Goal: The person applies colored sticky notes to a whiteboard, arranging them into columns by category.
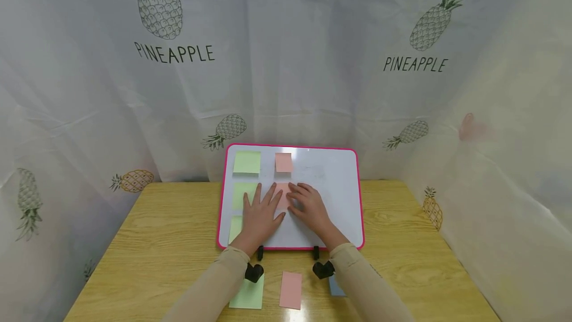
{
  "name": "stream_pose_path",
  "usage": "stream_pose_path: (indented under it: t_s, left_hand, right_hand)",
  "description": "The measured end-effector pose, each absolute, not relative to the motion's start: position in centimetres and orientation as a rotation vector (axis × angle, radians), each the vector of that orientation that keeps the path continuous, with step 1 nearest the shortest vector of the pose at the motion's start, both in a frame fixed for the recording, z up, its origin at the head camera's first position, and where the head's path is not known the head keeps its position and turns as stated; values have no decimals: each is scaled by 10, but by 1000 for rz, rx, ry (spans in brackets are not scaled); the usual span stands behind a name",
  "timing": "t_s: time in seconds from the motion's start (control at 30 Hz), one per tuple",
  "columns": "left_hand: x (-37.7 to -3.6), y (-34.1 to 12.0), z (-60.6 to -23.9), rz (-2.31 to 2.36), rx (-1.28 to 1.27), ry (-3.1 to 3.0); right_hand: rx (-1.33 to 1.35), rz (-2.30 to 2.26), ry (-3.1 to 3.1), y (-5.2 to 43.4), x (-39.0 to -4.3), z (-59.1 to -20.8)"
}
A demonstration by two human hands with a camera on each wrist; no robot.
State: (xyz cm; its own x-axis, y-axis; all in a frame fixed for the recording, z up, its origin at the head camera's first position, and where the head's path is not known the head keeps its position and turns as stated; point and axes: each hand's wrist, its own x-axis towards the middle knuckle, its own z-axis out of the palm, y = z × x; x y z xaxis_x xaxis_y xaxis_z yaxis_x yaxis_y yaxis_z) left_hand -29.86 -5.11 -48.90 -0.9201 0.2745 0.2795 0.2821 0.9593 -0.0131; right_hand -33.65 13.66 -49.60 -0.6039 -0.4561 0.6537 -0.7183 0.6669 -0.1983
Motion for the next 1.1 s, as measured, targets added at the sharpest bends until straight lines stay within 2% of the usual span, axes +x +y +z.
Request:
stream_pose_path:
  t_s: [0.5,0.87,1.1]
  left_hand:
    - [-285,-58,-488,-179,-405,-2856]
    - [-265,-63,-492,-264,-486,-2870]
    - [-248,-65,-496,-275,-571,-2824]
  right_hand:
    - [856,663,-2364,138,-321,-497]
    - [872,849,-2470,142,-293,-504]
    - [976,999,-2435,145,-272,-509]
